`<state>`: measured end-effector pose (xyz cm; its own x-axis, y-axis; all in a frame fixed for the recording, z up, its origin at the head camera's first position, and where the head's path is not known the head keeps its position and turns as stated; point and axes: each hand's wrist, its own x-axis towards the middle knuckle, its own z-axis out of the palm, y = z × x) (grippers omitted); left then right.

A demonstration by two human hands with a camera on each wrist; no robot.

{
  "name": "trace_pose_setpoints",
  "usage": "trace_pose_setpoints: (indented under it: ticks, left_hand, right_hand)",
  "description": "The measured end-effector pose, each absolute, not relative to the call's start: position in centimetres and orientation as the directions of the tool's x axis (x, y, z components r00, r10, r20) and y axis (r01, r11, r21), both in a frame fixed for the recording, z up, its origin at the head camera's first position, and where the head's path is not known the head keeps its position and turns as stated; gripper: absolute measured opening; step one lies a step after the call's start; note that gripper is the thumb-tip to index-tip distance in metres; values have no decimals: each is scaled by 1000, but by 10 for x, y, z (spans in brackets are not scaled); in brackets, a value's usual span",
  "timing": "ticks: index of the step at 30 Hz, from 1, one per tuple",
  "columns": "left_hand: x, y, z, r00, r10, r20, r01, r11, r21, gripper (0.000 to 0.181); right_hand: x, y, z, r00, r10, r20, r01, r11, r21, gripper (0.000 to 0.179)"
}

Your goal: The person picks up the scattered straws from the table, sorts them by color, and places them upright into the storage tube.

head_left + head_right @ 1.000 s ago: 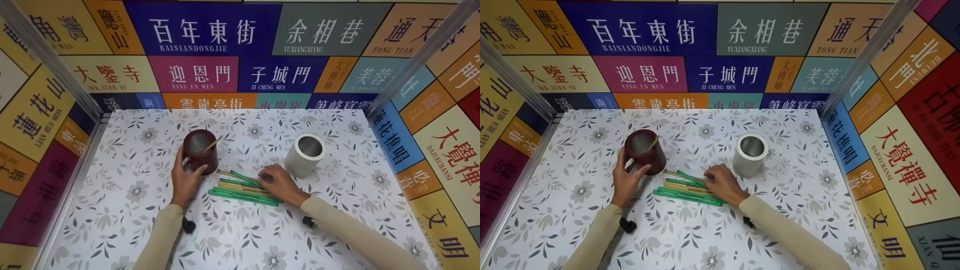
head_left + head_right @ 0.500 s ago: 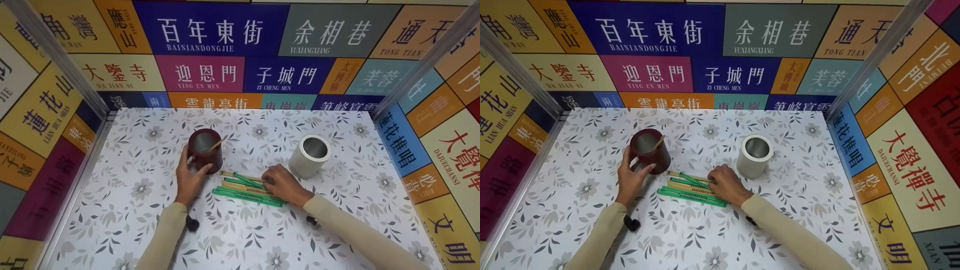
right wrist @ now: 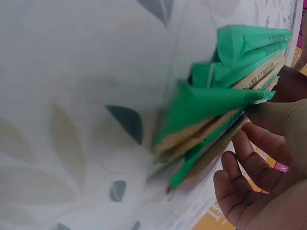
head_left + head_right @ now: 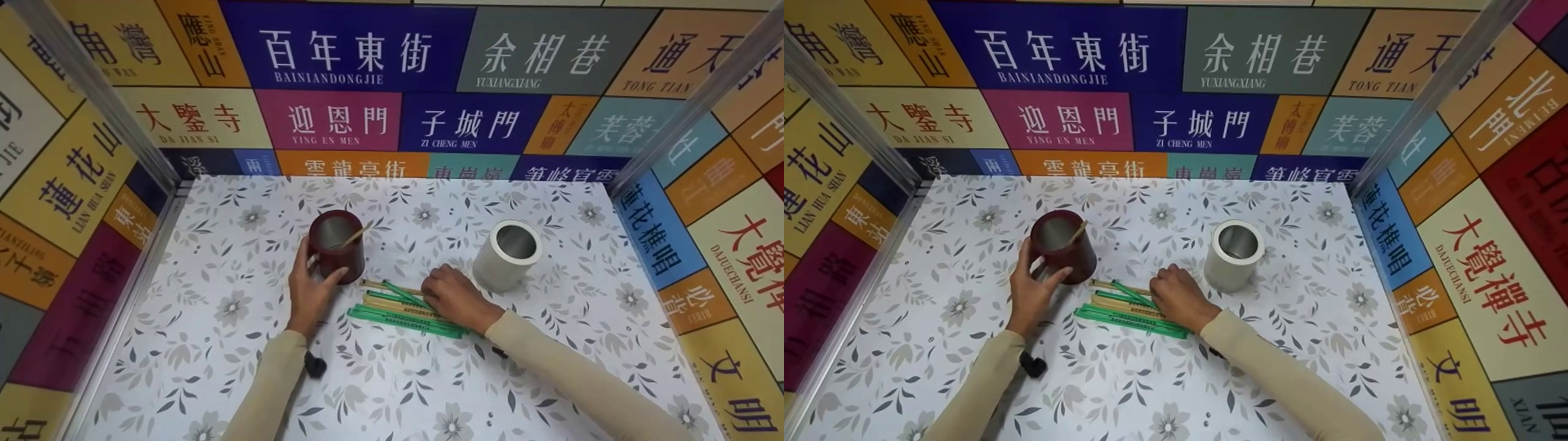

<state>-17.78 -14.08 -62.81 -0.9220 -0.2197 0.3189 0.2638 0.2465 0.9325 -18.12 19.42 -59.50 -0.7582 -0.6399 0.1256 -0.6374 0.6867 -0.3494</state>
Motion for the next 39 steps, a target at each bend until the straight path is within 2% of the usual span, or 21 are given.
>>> trace_pose_setpoints:
  ticks: [9, 16, 24, 28, 32, 39]
  left_hand:
    - [-176, -142, -627, -926, -216, 310, 254, 251, 934, 105]
    - [-178, -142, -627, -925, -209, 317, 265, 243, 933, 105]
    - [-179, -144, -628, -917, -195, 347, 296, 248, 923, 106]
    - [-180, -144, -628, -916, -203, 345, 289, 262, 921, 105]
    - [-180, -144, -628, -918, -205, 338, 283, 259, 924, 105]
    - [-178, -141, -629, -926, -207, 314, 260, 254, 932, 106]
  right_hand:
    - [-182, 189, -595, -693, -693, 201, -721, 672, -170, 9]
    - [-185, 191, -587, -703, -674, 228, -709, 689, -150, 15]
    - [-190, 195, -579, -598, -720, 351, -760, 649, 37, 12]
    - [-192, 196, -572, -591, -706, 390, -747, 662, 66, 9]
    - [-194, 195, -565, -628, -668, 400, -726, 688, 8, 4]
    - [-198, 195, -554, -748, -523, 408, -647, 711, -276, 7]
